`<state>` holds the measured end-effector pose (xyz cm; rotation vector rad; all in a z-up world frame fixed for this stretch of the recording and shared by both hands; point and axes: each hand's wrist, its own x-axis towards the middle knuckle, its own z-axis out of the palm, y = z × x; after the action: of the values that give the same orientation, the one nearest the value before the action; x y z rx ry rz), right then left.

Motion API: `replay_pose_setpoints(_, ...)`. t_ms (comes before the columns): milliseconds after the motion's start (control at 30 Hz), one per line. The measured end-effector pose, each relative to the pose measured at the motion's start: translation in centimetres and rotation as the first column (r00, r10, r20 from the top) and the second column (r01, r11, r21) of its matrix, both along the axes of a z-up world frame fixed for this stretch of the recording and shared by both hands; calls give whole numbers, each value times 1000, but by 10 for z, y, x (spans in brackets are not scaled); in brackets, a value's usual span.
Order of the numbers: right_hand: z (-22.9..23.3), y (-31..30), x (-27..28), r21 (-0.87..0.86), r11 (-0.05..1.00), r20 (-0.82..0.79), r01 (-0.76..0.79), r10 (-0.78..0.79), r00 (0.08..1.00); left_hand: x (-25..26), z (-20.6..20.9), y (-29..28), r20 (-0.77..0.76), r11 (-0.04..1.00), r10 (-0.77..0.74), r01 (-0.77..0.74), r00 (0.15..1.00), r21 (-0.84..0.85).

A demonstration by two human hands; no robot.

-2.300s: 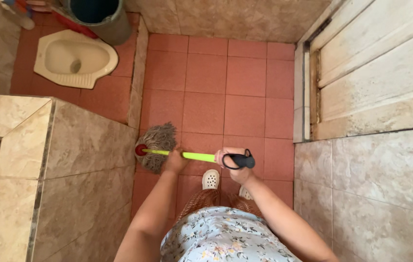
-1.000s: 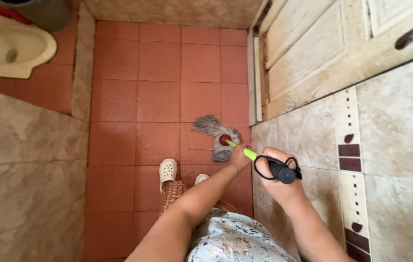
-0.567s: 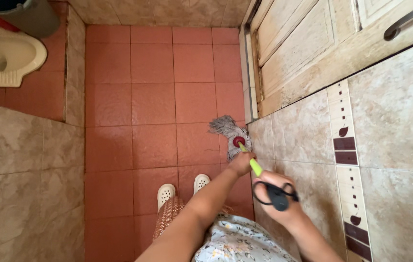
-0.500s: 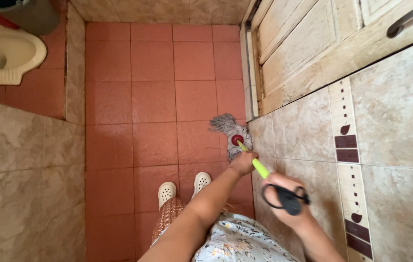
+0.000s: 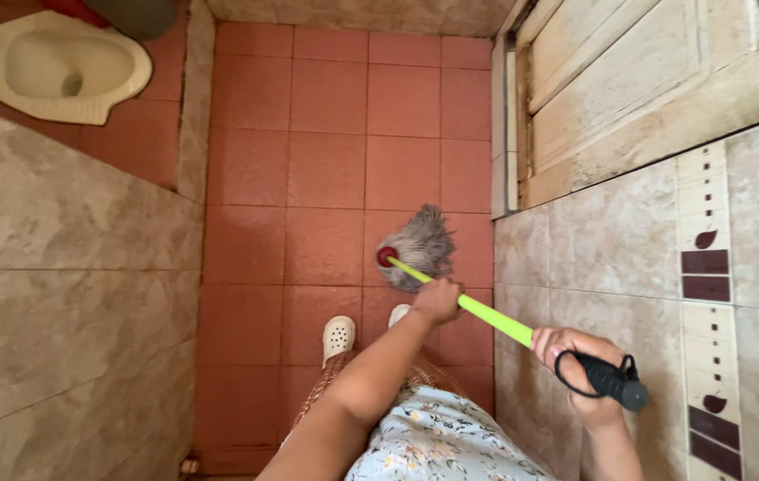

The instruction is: The person mops a tiled bathroom floor using a mop, cleaning around a squat toilet and a bucket.

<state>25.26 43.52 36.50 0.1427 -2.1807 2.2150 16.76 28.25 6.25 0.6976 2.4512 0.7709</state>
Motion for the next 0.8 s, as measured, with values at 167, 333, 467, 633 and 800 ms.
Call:
replay_pose_setpoints(167, -34, -31, -11, -171, 985, -37, -34, 28, 999, -6, -15, -63, 2, 981, -6, 6, 1000, -196)
replay_pose_setpoints(333, -74, -77, -29, -268, 959, -64, -89, 74, 995, -7, -38, -137, 50, 937, 112, -88, 992, -339)
replay_pose_setpoints(467, -110, -123, -46, -327, 933, -70, -150, 134, 988, -7, -53, -208, 54, 890, 287, -245, 957, -385)
replay_pose_setpoints(633, -149, -197, -56, -349, 921, 3, -170, 183, 983, 0, -88, -296, -52, 808, 461, -443, 886, -389)
replay_pose_setpoints(800, -167, -240, -74, -225, 950, -57, -215, 208, 977, 10, -91, -358, 79, 737, 667, -640, 741, -218)
